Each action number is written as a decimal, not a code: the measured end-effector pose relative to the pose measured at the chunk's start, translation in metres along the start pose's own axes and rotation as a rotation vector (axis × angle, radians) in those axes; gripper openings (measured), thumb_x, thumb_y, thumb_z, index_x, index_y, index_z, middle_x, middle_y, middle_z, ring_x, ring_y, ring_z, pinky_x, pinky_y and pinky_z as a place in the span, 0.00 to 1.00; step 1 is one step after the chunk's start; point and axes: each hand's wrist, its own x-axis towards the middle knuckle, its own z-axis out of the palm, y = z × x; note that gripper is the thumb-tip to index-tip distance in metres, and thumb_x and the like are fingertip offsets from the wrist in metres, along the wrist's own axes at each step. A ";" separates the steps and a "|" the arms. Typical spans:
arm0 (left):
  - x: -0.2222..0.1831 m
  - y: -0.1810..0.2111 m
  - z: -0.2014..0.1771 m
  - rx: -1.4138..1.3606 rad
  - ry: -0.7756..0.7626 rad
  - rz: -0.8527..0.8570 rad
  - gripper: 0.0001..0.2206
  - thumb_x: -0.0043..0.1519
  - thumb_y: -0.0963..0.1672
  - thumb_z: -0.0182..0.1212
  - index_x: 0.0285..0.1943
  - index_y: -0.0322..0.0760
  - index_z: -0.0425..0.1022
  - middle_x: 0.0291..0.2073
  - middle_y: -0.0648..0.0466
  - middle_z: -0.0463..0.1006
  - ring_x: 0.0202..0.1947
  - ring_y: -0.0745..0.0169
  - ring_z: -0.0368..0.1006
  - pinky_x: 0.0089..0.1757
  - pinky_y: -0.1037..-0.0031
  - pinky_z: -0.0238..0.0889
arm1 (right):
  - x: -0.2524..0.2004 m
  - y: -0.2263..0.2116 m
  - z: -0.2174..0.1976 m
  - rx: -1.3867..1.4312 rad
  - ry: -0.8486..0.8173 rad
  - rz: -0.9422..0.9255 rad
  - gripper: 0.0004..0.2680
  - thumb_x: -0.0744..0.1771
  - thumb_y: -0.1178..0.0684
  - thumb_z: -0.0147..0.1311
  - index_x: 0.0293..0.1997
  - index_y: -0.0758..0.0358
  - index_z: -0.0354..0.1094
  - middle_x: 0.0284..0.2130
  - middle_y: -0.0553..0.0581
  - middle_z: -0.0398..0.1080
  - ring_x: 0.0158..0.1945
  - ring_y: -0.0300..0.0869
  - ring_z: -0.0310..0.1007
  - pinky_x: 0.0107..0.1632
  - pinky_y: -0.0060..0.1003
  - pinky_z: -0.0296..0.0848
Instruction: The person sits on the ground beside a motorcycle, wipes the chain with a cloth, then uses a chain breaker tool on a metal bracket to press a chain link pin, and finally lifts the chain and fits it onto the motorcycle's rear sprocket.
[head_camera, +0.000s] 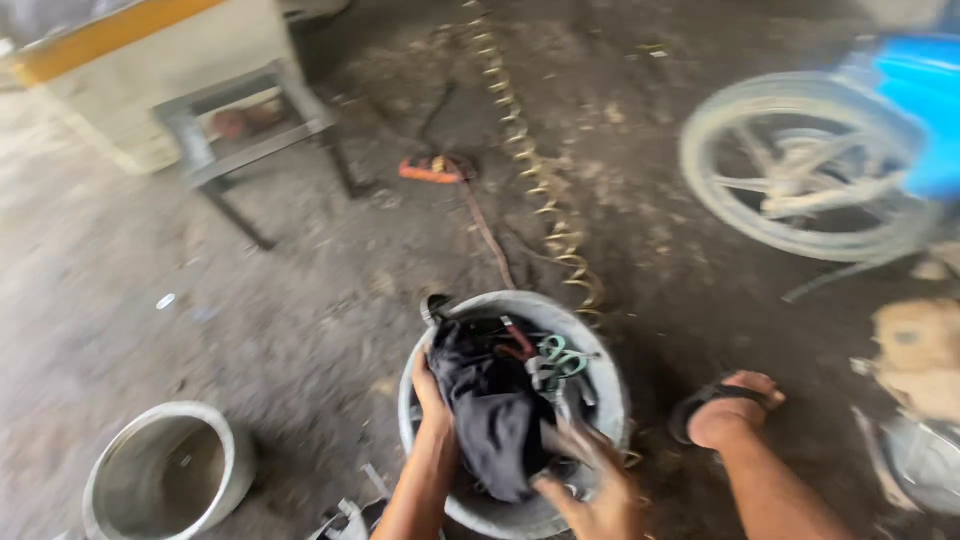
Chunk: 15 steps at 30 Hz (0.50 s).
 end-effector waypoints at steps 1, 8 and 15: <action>-0.007 -0.033 -0.007 0.020 -0.014 -0.035 0.23 0.60 0.54 0.46 0.48 0.36 0.79 0.42 0.47 0.83 0.43 0.48 0.78 0.47 0.60 0.72 | 0.008 -0.009 -0.001 -0.016 0.037 0.014 0.23 0.57 0.54 0.71 0.55 0.63 0.69 0.54 0.67 0.73 0.54 0.54 0.76 0.51 0.46 0.74; -0.071 -0.102 -0.018 -0.043 -0.328 -0.415 0.33 0.61 0.61 0.48 0.64 0.38 0.70 0.59 0.50 0.77 0.60 0.51 0.71 0.61 0.59 0.62 | 0.044 0.036 -0.008 -0.220 -0.188 0.201 0.16 0.65 0.48 0.61 0.61 0.48 0.71 0.48 0.71 0.71 0.46 0.55 0.78 0.43 0.43 0.79; -0.054 0.107 -0.175 1.150 0.228 0.880 0.15 0.63 0.49 0.63 0.43 0.30 0.82 0.34 0.50 0.82 0.34 0.69 0.73 0.38 0.73 0.68 | 0.067 0.057 -0.023 -0.444 -0.163 0.024 0.10 0.66 0.42 0.58 0.44 0.53 0.79 0.33 0.65 0.77 0.40 0.56 0.80 0.41 0.46 0.77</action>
